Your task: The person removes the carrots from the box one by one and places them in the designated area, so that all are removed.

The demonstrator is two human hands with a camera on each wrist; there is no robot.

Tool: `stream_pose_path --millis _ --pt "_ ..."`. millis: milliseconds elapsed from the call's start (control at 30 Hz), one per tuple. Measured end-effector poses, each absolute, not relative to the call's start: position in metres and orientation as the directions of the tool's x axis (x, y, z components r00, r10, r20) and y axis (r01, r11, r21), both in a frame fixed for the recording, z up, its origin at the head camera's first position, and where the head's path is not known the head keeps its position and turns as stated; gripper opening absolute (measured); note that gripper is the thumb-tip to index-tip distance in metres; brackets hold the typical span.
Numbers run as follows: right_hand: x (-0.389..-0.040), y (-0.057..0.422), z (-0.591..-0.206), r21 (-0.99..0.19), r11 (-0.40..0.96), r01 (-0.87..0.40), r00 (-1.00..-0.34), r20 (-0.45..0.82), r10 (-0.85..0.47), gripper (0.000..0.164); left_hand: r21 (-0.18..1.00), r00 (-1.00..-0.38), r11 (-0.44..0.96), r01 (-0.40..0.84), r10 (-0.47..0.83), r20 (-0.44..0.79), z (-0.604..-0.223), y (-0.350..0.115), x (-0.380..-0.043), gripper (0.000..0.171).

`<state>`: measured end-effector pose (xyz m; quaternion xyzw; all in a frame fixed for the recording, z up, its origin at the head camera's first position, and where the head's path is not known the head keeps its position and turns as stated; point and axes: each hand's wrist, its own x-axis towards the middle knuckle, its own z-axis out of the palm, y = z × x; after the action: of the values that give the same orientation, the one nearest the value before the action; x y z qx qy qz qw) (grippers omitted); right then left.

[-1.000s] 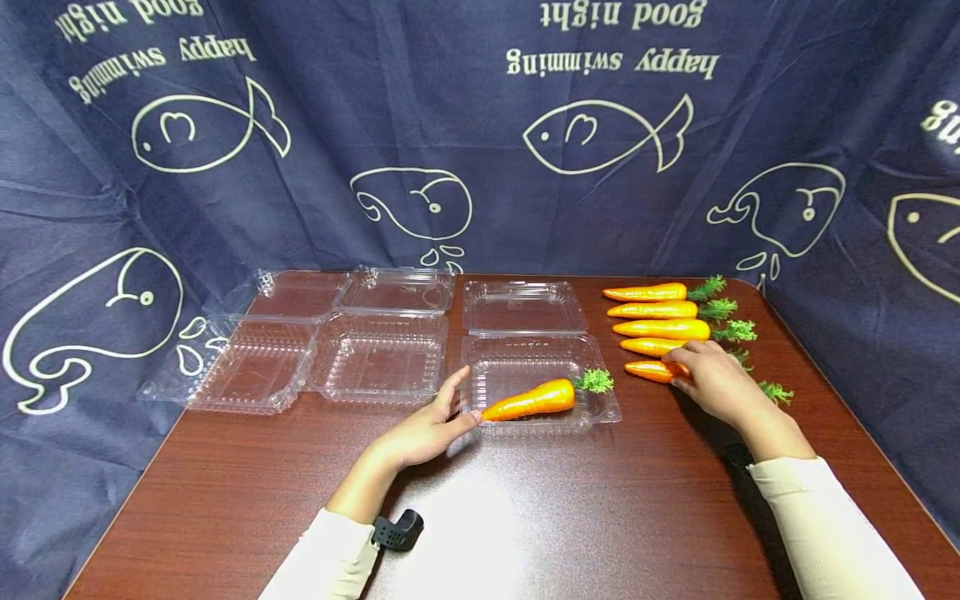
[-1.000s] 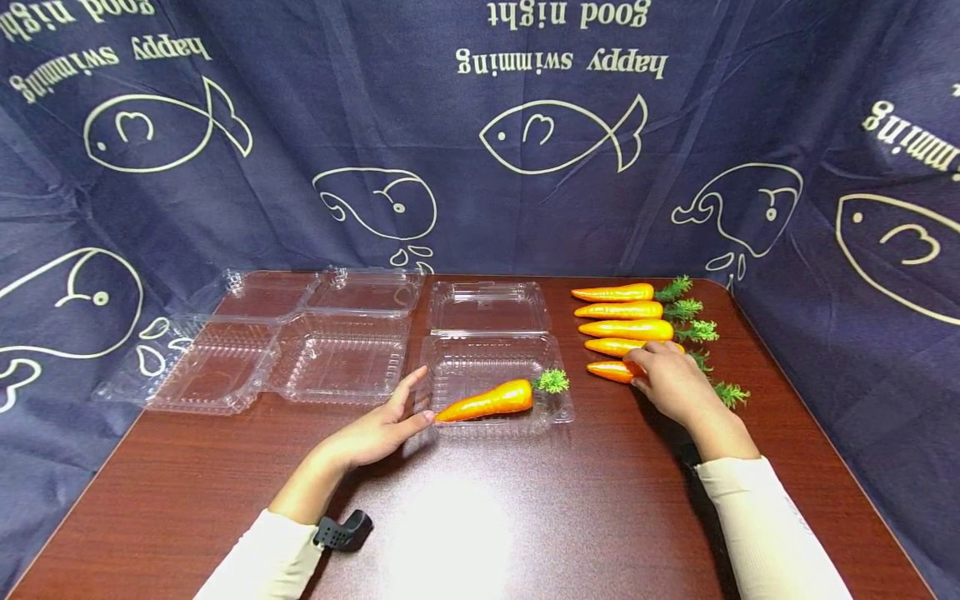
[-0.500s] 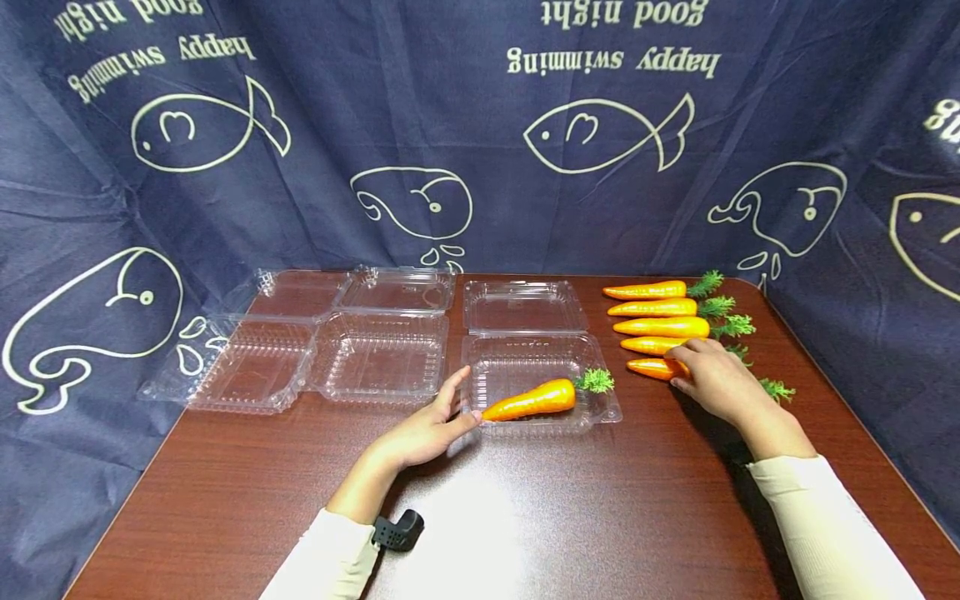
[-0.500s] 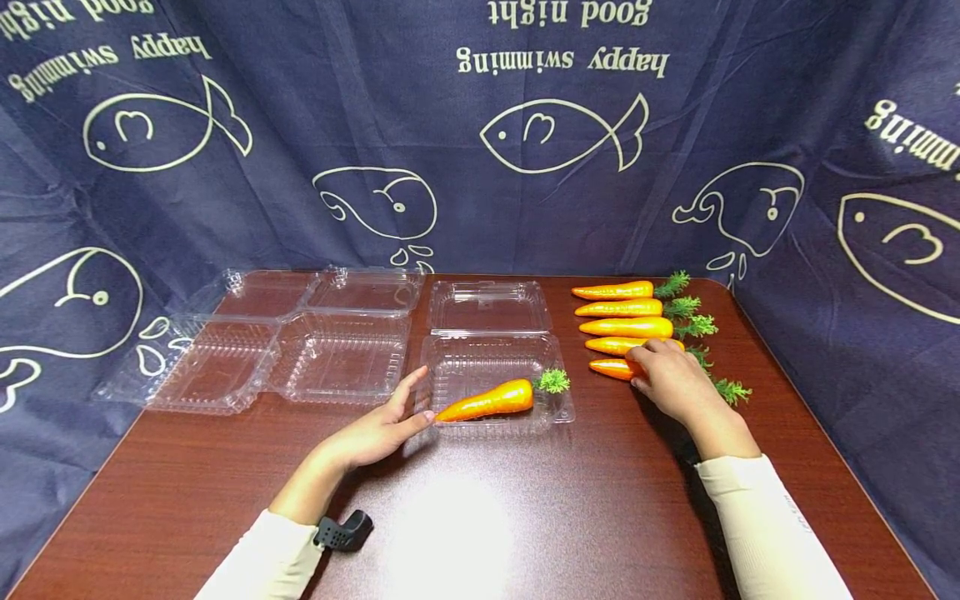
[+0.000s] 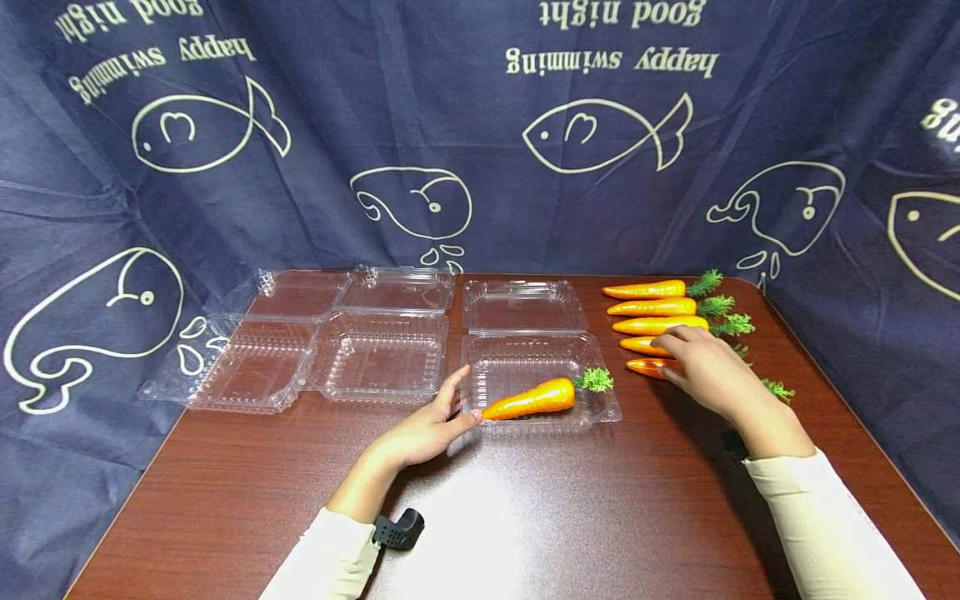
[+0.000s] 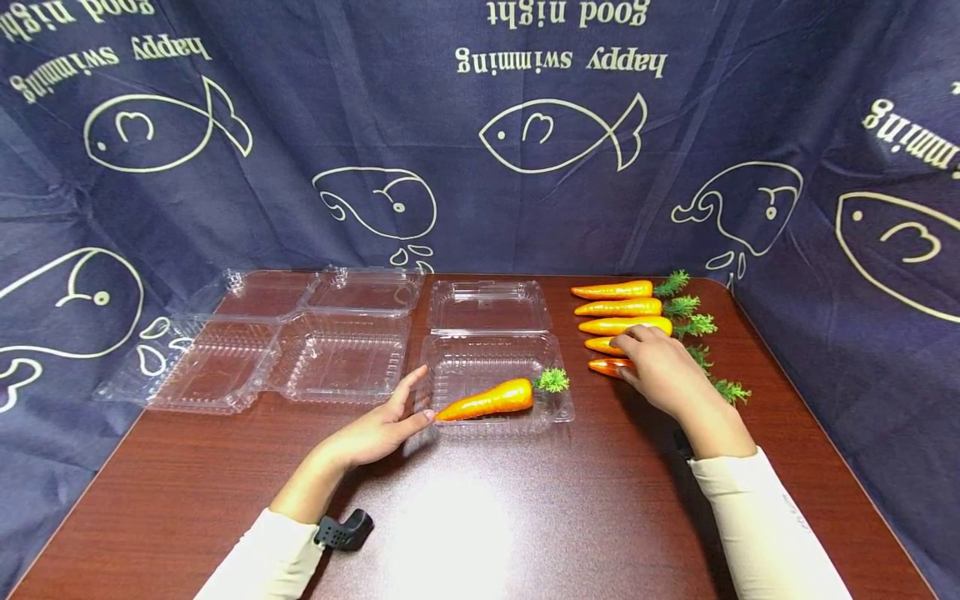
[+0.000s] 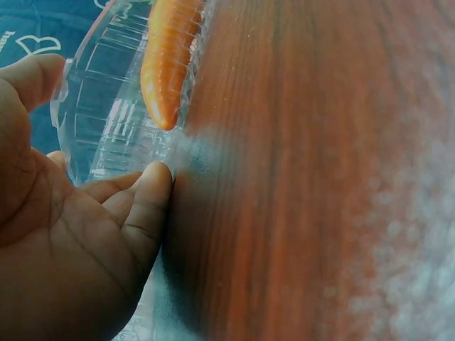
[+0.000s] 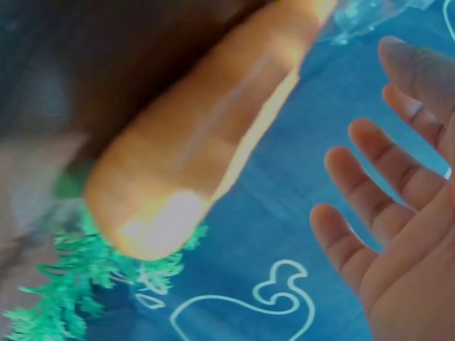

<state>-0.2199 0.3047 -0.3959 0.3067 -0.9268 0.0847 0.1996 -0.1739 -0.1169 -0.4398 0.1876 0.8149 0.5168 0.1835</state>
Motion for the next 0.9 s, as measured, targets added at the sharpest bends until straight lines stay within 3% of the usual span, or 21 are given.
stream_pose_path --millis 300,900 --pt "-0.221 0.289 -0.385 -0.022 0.783 -0.621 -0.723 0.402 -0.562 0.028 0.909 -0.864 0.402 0.114 0.491 -0.108 -0.443 -0.118 -0.174 0.077" --pt "-0.225 0.239 -0.357 0.046 0.691 -0.722 -0.653 0.288 -0.701 0.036 0.911 -0.859 0.393 0.124 0.502 -0.100 -0.440 -0.118 -0.174 0.078"
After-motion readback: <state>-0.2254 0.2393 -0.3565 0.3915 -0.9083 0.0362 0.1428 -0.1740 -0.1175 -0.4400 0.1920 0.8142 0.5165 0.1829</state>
